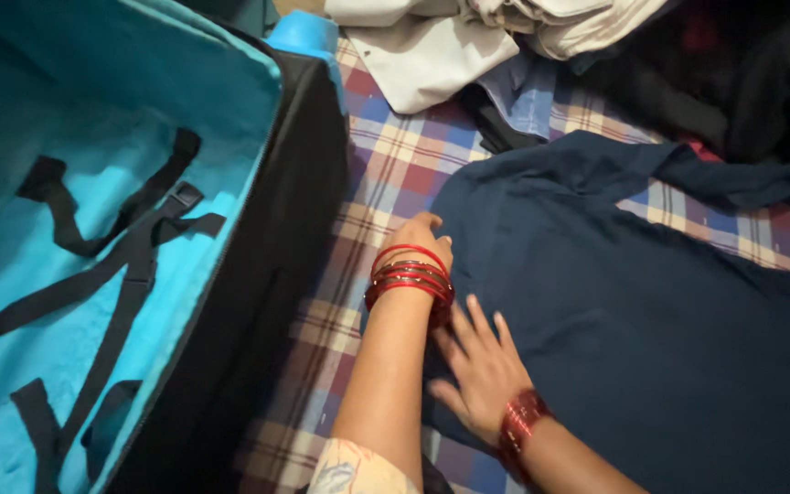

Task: The person folds a blue shirt by hand on the floor and places it near a suitcase.

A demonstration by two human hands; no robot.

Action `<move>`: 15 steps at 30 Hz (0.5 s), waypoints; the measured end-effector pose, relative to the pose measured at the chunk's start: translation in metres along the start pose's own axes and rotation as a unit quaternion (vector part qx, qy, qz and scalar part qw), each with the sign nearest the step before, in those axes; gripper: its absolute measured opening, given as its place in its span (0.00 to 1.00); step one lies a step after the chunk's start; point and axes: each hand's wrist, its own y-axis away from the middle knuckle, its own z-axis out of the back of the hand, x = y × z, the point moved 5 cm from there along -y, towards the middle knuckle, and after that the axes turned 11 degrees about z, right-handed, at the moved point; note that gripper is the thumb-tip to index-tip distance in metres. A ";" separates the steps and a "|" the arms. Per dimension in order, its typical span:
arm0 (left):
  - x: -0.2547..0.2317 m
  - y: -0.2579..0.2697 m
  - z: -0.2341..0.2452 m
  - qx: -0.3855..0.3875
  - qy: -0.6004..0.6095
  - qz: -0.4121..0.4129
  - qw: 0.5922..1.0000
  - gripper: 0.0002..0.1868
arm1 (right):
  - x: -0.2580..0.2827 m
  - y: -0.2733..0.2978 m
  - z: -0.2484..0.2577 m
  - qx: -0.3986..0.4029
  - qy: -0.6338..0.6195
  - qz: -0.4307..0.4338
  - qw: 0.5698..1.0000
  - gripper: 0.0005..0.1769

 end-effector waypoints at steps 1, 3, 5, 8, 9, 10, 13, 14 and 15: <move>-0.001 -0.001 0.006 -0.023 0.034 -0.020 0.999 0.21 | 0.008 0.010 -0.001 0.033 -0.017 0.056 0.998 0.48; 0.000 -0.002 0.011 -0.047 0.066 -0.037 0.996 0.21 | 0.015 0.015 -0.004 0.067 -0.037 0.113 0.991 0.51; -0.004 -0.001 0.011 -0.055 0.104 -0.029 0.993 0.21 | 0.024 0.011 0.002 0.022 -0.005 0.204 0.979 0.43; -0.009 0.004 0.003 0.006 0.059 -0.020 0.998 0.24 | 0.031 -0.014 -0.018 0.149 0.062 0.192 0.968 0.30; -0.010 0.006 0.003 0.005 0.060 -0.019 0.998 0.24 | 0.037 -0.022 -0.022 0.149 0.063 0.194 0.968 0.30; -0.009 0.008 0.001 0.018 0.046 -0.016 0.999 0.24 | 0.045 -0.034 -0.018 0.066 0.028 0.209 0.975 0.31; -0.007 0.010 -0.004 0.035 0.021 -0.014 0.999 0.25 | 0.051 -0.030 -0.011 -0.019 0.010 0.232 0.973 0.33; -0.007 0.008 -0.005 0.037 0.010 -0.015 0.999 0.26 | 0.052 -0.027 -0.011 -0.022 0.028 0.240 0.970 0.33; -0.008 0.006 -0.007 0.038 0.010 -0.017 0.999 0.26 | 0.051 -0.021 -0.010 -0.022 0.029 0.238 0.971 0.33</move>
